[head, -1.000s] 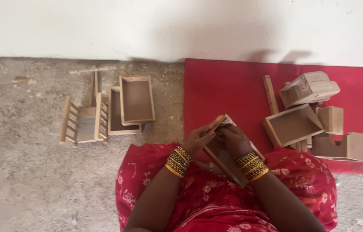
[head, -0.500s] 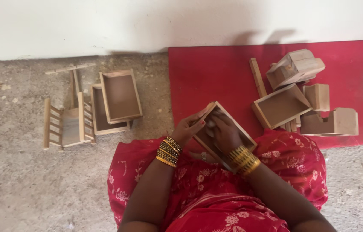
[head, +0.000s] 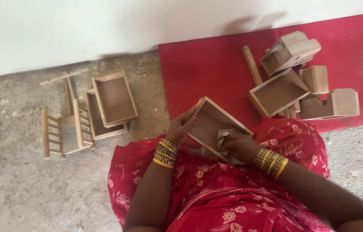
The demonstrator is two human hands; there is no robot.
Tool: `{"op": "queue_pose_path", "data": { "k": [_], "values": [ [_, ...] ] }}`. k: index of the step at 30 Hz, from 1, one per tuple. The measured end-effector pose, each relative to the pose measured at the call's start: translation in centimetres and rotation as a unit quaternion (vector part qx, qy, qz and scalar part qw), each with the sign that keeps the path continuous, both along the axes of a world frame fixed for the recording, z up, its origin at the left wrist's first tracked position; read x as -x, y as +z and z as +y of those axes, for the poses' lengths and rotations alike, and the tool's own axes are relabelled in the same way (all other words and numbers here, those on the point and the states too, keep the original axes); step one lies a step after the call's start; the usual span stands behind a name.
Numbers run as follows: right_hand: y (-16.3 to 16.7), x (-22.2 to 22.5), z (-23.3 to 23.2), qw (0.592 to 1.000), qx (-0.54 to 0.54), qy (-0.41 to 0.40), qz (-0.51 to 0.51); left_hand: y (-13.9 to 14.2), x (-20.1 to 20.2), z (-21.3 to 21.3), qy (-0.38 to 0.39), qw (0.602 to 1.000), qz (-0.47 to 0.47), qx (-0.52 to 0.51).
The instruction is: The person sits on the floor and wipes small wooden toy furniture pieces, including open boxes, a small chair, slatted rails, and blocky parts, one at a time with a cloth, setting each wiped piece aside on the mat.
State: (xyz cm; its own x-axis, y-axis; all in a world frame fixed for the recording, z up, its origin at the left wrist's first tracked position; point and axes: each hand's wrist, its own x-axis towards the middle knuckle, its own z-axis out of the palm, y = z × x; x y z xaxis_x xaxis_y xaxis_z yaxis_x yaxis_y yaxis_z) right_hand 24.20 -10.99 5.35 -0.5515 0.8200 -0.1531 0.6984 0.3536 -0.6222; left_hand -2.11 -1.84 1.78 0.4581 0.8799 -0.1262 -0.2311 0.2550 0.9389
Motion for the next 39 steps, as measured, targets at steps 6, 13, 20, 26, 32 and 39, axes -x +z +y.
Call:
{"op": "queue_pose_path", "data": {
  "k": [6,13,20,26,32,39],
  "values": [
    [1.1,4.1,-0.6,0.995,-0.088,-0.054,0.017,-0.3,-0.3,0.7,-0.004,0.998,-0.057,0.020],
    [3.2,6.8,5.3,0.976,-0.171,-0.132,0.002,-1.4,0.4,0.4,0.003,1.000,0.005,-0.012],
    [-0.5,4.2,0.7,0.947,-0.055,-0.214,-0.232,-1.1,0.7,0.4,0.025,0.998,0.052,-0.012],
    [1.7,3.7,-2.0,0.977,0.086,-0.177,0.079,0.1,0.2,0.7,0.072,0.996,0.055,0.024],
    [4.5,4.9,-1.2,0.998,0.037,-0.040,0.015,1.8,0.7,-0.5,0.071,0.995,-0.020,0.072],
    [-0.1,-1.3,4.7,0.984,-0.133,-0.105,-0.055,2.2,1.2,0.5,0.095,0.985,-0.048,0.139]
  ]
}}
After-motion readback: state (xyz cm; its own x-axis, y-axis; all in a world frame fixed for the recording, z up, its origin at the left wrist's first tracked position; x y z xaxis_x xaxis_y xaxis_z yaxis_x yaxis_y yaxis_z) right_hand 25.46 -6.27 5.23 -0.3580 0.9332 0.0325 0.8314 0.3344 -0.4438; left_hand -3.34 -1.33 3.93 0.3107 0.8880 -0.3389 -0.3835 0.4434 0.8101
